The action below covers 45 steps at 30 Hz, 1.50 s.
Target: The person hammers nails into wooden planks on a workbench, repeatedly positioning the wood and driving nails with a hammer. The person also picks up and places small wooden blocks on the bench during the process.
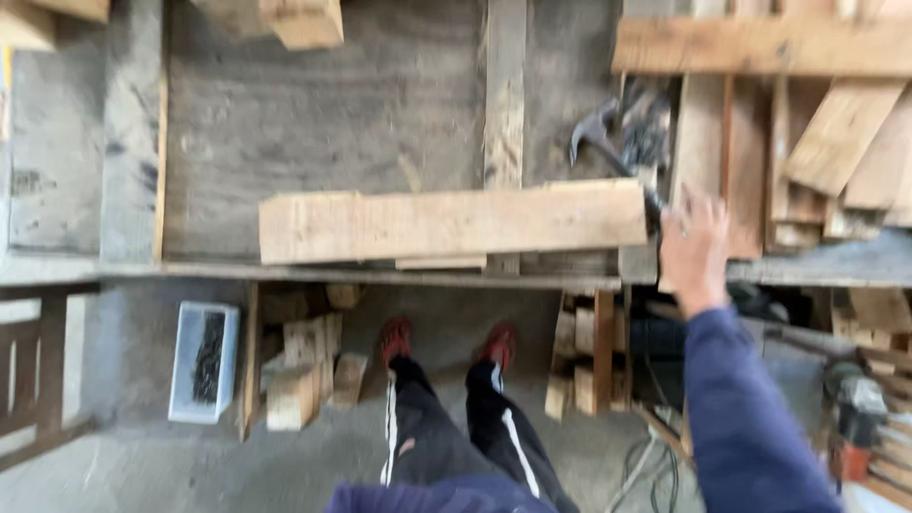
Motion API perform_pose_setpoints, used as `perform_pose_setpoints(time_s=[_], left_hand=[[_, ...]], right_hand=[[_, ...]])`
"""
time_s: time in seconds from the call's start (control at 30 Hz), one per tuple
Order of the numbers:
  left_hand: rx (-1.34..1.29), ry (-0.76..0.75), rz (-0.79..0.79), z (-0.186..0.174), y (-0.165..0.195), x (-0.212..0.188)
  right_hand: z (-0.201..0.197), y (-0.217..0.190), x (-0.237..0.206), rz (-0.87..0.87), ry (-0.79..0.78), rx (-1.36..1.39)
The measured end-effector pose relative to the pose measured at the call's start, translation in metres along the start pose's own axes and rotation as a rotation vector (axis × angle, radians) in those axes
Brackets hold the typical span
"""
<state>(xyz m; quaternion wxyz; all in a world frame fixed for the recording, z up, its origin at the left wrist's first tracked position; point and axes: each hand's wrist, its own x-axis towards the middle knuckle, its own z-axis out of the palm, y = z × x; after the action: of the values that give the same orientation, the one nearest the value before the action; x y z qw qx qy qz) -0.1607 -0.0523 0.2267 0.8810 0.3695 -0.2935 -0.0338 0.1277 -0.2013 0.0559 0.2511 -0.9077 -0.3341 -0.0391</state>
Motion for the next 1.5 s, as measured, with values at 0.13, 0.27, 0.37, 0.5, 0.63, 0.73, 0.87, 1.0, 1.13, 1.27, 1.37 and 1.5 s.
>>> perform_pose_setpoints(time_s=[0.13,0.27,0.37,0.5,0.63,0.73,0.87,1.0,1.13,1.27,1.37,1.5], left_hand=[[0.069,0.196,-0.032,0.003,-0.052,-0.009],[0.267,1.062,-0.189,-0.033,-0.102,-0.071],[0.051,1.973,-0.077,-0.124,-0.097,-0.144],[0.096,2.145,-0.039,-0.193,-0.076,-0.213],[-0.182,2.035,-0.072,-0.192,-0.054,-0.237],[-0.248,1.924,-0.103,-0.189,-0.045,-0.241],[-0.231,1.851,-0.138,-0.197,-0.036,-0.246],[-0.256,1.763,-0.142,-0.197,-0.035,-0.251],[0.087,1.646,-0.276,-0.187,-0.046,-0.251],[0.917,1.379,-0.385,-0.188,-0.063,-0.249],[1.229,1.246,-0.631,-0.199,-0.071,-0.246],[1.286,1.277,-0.818,-0.208,-0.076,-0.242]], right_hand=[[0.026,-0.024,-0.041,0.374,0.052,0.686],[0.047,-0.035,-0.048,0.385,0.051,0.822],[0.059,-0.034,-0.037,0.499,0.056,0.788],[0.067,-0.035,-0.03,0.593,0.14,0.921],[0.069,-0.037,-0.046,0.665,0.14,0.986],[0.066,-0.042,-0.067,0.619,0.119,0.937],[0.072,-0.044,-0.086,0.566,0.105,0.909],[0.079,-0.04,-0.08,0.606,0.163,0.942],[0.074,-0.056,-0.094,0.635,0.329,0.834],[0.077,-0.124,-0.148,0.427,0.322,0.63],[0.113,-0.168,-0.167,0.083,-0.04,0.29],[0.157,-0.169,-0.137,-0.048,-0.057,0.157]])
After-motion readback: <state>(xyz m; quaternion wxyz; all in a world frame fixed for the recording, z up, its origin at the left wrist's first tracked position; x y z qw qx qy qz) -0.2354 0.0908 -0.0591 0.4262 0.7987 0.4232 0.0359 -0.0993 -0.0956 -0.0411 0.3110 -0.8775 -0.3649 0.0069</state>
